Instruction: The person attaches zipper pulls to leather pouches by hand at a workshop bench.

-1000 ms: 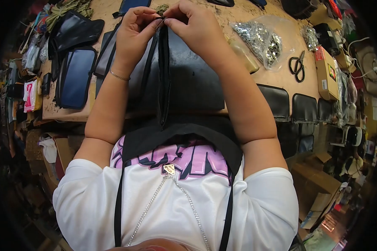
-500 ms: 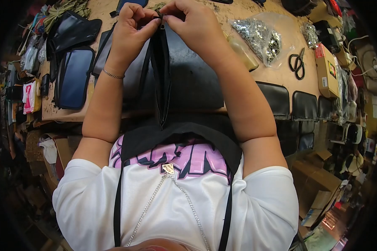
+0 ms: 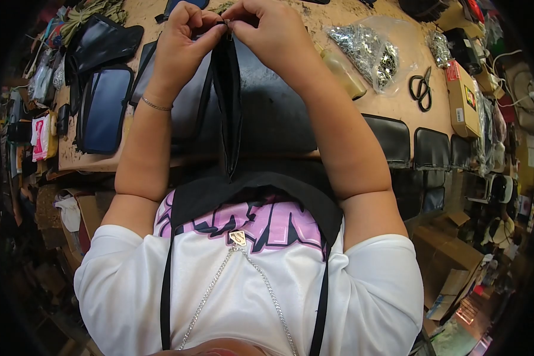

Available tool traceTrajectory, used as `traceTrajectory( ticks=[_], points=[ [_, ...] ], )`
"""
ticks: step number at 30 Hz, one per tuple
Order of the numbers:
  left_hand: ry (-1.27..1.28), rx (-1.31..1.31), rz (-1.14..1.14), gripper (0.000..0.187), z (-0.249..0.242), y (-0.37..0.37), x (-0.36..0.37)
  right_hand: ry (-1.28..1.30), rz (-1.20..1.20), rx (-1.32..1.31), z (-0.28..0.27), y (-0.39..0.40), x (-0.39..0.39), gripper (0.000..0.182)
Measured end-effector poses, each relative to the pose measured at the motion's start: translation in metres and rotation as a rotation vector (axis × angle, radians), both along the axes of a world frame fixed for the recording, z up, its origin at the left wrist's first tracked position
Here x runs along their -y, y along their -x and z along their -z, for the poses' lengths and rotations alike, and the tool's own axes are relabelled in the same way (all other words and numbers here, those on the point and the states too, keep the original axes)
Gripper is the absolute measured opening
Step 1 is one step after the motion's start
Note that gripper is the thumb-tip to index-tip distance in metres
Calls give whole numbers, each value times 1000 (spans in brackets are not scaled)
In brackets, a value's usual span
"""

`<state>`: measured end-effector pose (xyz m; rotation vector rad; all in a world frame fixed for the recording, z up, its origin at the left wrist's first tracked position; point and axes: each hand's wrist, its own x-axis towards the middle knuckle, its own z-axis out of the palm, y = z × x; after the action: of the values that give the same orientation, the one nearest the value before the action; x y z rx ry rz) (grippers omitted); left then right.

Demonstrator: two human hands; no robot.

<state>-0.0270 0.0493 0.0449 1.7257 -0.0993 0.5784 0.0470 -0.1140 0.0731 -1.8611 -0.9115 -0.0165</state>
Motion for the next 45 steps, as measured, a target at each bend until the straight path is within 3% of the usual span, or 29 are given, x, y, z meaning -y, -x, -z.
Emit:
traceTrajectory(
  ticks=[6, 9, 10, 19, 22, 23, 29, 32, 35, 38, 41, 45],
  points=[
    [-184, 20, -79, 31, -6, 5, -2, 3, -12, -23, 0, 1, -2, 11],
    [121, -32, 68, 23, 15, -3, -12, -34, -33, -86, 2, 2, -5, 12],
    [104, -9, 67, 17, 24, -7, -19, -60, -46, -120, 6, 1, -7, 13],
    [207, -17, 106, 24, 37, -6, -35, -340, -255, -719, 36, -30, -23, 21],
    [288, -9, 164, 25, 32, -4, -32, -247, -449, -860, 42, -34, -23, 20],
    [289, -9, 150, 26, 31, -3, -32, -290, -462, -860, 48, -36, -25, 15],
    [213, -32, 112, 25, 28, 3, -42, -290, -482, -708, 62, -36, -25, 23],
    [134, -35, 86, 23, 22, 7, -42, -95, -503, -442, 52, -40, -23, 23],
    [50, -20, 46, 21, 19, 11, -39, 187, -399, -272, 23, -33, -22, 15],
    [-76, 16, -3, 19, 17, 13, -35, 324, -316, -150, -2, -22, -19, 20],
    [-241, 63, -94, 18, 11, 18, -30, 357, -306, -96, -5, -22, -22, 22],
    [-263, 84, -180, 18, 9, 23, -21, 73, -276, -173, 12, -15, -20, 17]
  ],
)
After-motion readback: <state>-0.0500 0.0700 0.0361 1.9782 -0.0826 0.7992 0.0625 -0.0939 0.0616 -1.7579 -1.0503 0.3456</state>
